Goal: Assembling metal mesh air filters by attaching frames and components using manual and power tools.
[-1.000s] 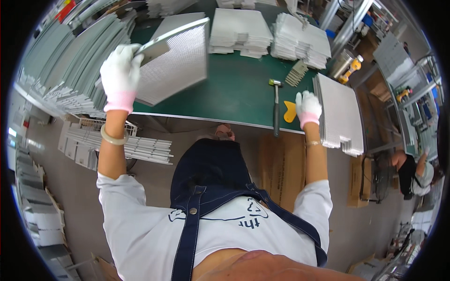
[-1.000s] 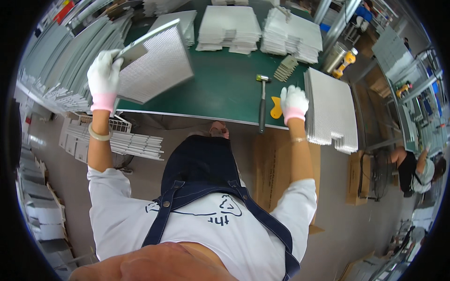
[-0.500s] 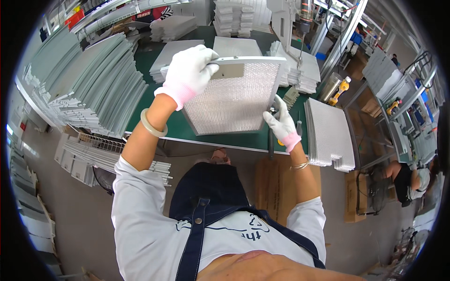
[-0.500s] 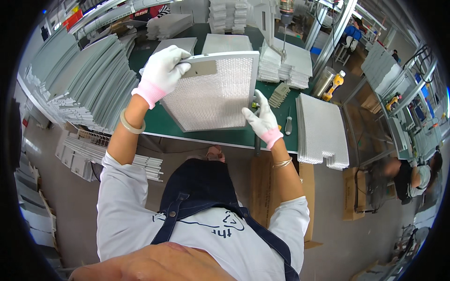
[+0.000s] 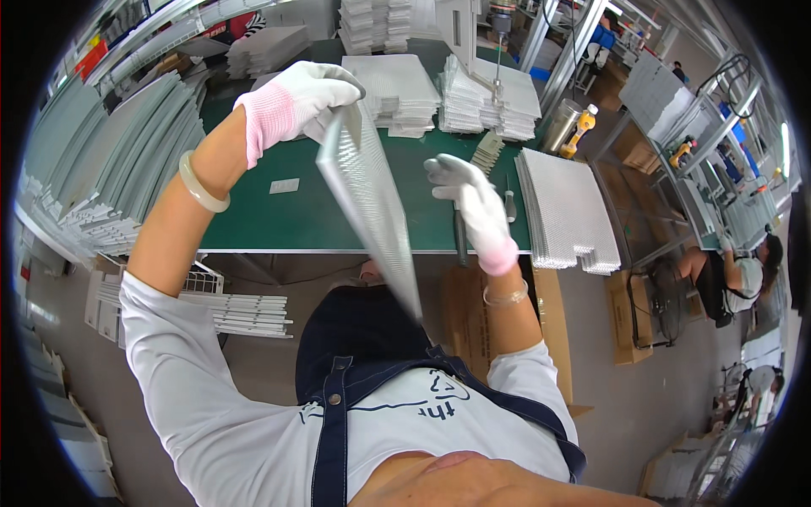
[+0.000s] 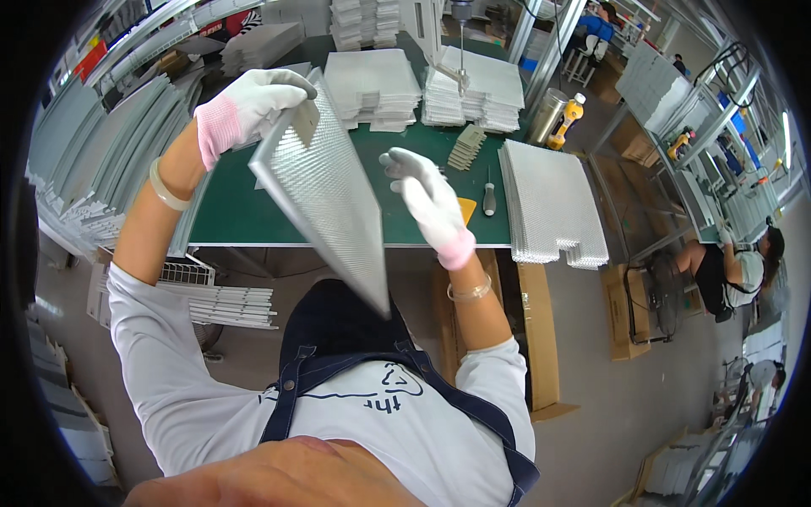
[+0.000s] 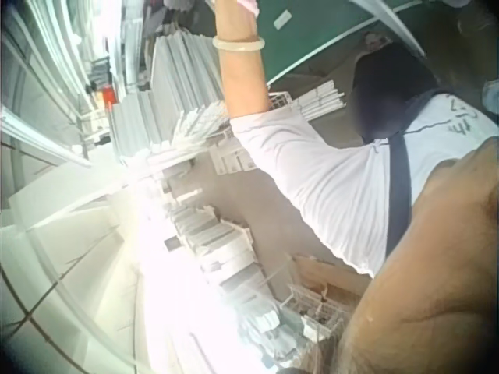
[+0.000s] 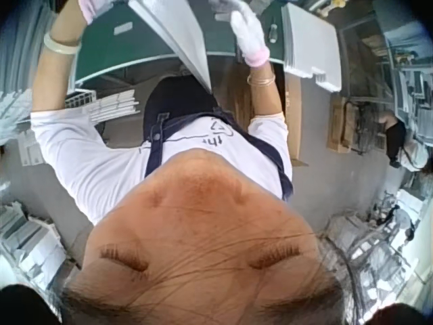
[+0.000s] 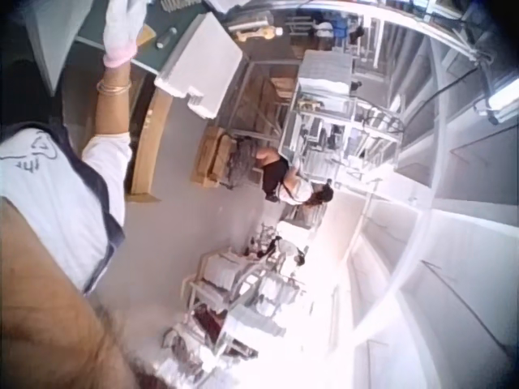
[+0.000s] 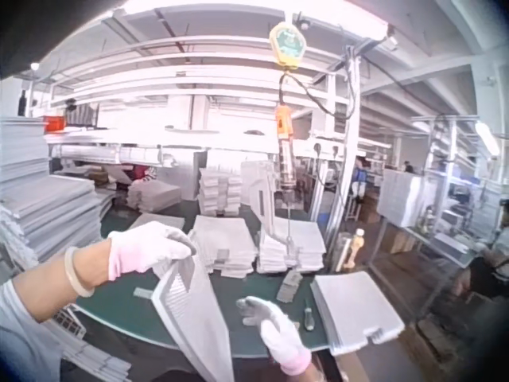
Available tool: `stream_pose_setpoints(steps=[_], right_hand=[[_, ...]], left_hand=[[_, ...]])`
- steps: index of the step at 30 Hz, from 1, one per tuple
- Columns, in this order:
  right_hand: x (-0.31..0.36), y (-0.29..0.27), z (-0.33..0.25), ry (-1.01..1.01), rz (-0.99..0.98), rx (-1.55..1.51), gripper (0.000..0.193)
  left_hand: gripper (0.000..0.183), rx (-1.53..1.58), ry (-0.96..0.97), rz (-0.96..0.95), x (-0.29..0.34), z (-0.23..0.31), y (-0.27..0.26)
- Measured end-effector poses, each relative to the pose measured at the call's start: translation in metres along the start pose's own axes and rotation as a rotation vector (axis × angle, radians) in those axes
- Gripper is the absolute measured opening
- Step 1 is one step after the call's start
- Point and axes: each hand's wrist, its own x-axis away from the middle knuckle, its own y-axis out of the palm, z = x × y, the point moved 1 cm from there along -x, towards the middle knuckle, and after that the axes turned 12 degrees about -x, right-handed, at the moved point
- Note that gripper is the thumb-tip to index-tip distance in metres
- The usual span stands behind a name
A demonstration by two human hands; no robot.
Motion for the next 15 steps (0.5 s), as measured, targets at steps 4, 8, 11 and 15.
stream_pose_setpoints(steps=[4,8,11,15], right_hand=[[0.037,0.007,-0.037,-0.279,-0.107,0.262,0.080],[0.040,0.005,-0.037,-0.220,0.377,0.756,0.041],[0.037,-0.018,-0.037,-0.201,0.511,0.410,0.028],[0.014,-0.040,-0.060,-0.336,0.364,0.215,0.031]], left_hand=[[0.046,0.583,0.112,-0.194,-0.003,0.010,0.019],[0.055,0.150,0.304,-0.115,-0.014,0.032,0.047],[0.056,-0.801,0.588,0.670,-0.011,0.040,0.056],[0.046,-0.750,0.747,0.911,-0.019,0.042,0.041]])
